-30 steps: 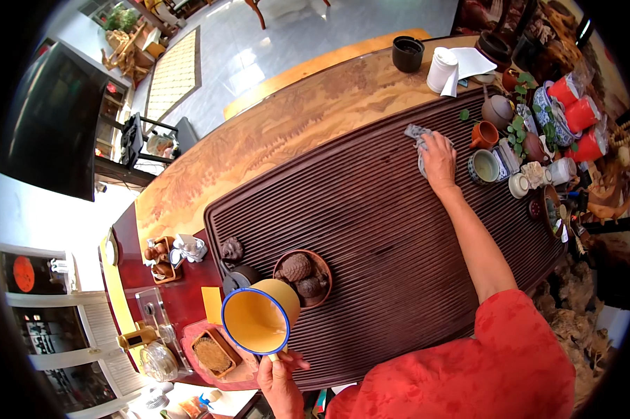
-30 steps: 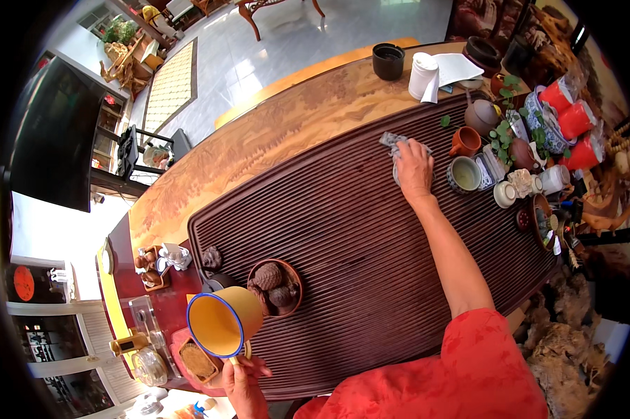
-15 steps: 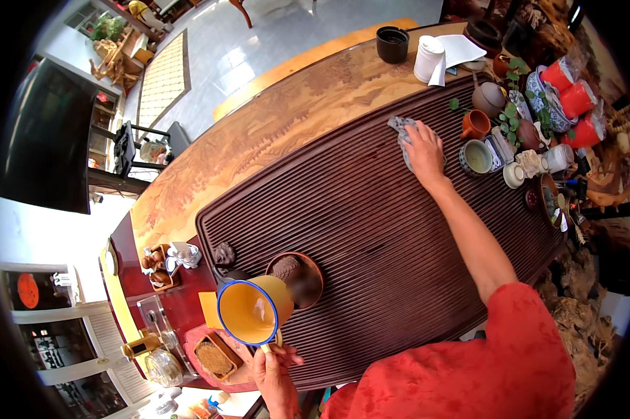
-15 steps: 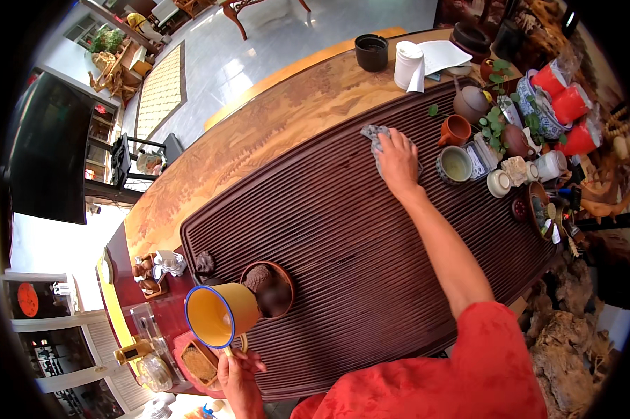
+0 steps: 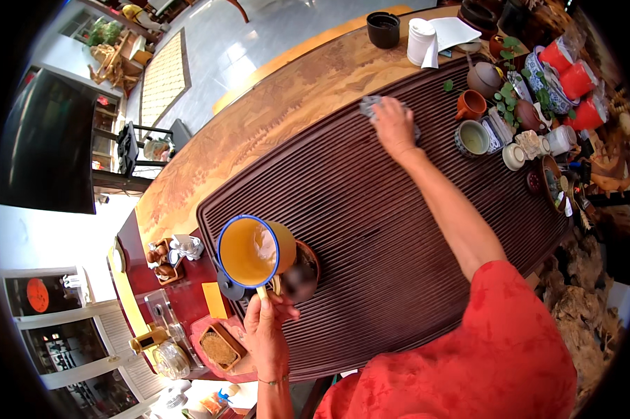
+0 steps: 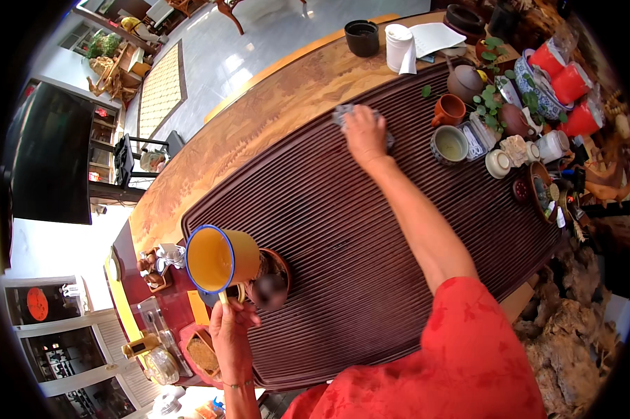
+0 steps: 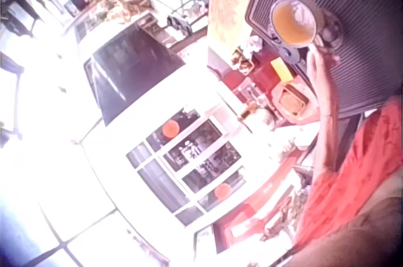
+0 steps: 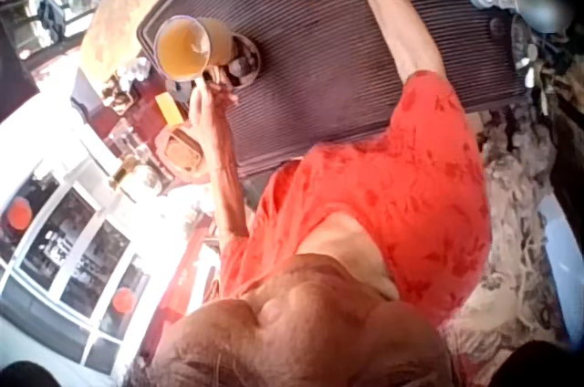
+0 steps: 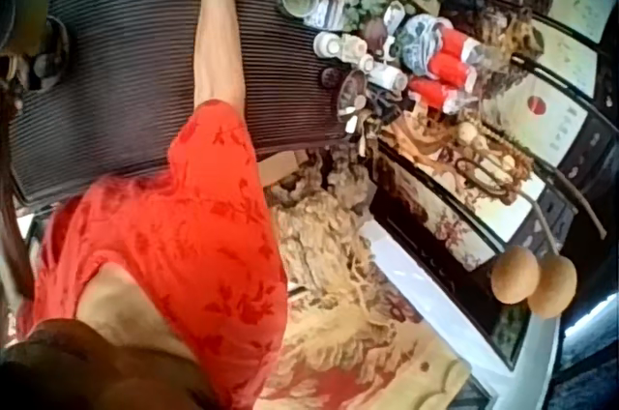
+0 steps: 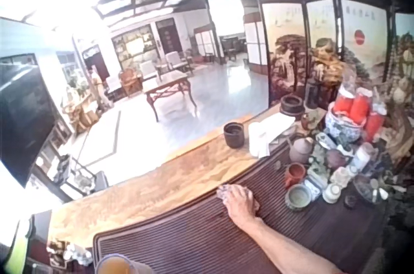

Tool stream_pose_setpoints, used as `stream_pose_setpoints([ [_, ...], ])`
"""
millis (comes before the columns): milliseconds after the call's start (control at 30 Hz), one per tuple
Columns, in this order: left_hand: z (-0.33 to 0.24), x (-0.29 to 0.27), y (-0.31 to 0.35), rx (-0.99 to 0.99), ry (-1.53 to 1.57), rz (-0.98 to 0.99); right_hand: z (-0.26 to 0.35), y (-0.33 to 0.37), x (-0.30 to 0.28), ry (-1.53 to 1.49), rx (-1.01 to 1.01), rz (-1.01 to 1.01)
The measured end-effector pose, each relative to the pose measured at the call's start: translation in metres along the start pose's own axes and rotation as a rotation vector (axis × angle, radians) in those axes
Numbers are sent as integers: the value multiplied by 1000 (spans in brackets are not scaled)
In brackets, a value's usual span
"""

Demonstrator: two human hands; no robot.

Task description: The person wipes a wooden tea table with a cloth, including cleaning a small fan and wiping a tea tray and various tea-making objects.

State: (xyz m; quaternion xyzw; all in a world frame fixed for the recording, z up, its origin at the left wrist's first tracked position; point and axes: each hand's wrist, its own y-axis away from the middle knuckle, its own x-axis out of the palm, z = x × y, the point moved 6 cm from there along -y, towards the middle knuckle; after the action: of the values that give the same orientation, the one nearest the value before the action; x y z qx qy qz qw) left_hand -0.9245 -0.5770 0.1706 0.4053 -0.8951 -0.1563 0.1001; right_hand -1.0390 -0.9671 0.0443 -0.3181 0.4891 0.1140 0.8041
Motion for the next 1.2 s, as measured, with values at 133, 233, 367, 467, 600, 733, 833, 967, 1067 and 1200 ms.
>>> stream_pose_setpoints([
  [133,8,16,-30,1,37,59,126,111,4,-291,-421,87],
  [233,13,29,-49,8,68,53,149,174,-32,-469,-575,352],
  [367,27,68,-85,6,-31,192,44,95,-36,-194,-323,77],
  [467,27,106,-99,-1,-63,335,-71,35,-28,170,94,-81],
  [600,40,126,-123,-10,-90,382,-29,67,-33,-3,-18,22],
  [733,59,153,-141,-51,-67,414,47,187,-79,-245,-289,276],
  [833,62,169,-145,-47,-82,482,22,214,-107,-191,-303,277],
  [967,66,185,-147,-68,-131,527,-73,189,-123,81,126,66],
  [1067,79,191,-151,-91,-93,535,-77,191,-112,77,185,27],
  [1200,85,192,-155,-82,-73,539,-60,188,-97,135,181,68],
])
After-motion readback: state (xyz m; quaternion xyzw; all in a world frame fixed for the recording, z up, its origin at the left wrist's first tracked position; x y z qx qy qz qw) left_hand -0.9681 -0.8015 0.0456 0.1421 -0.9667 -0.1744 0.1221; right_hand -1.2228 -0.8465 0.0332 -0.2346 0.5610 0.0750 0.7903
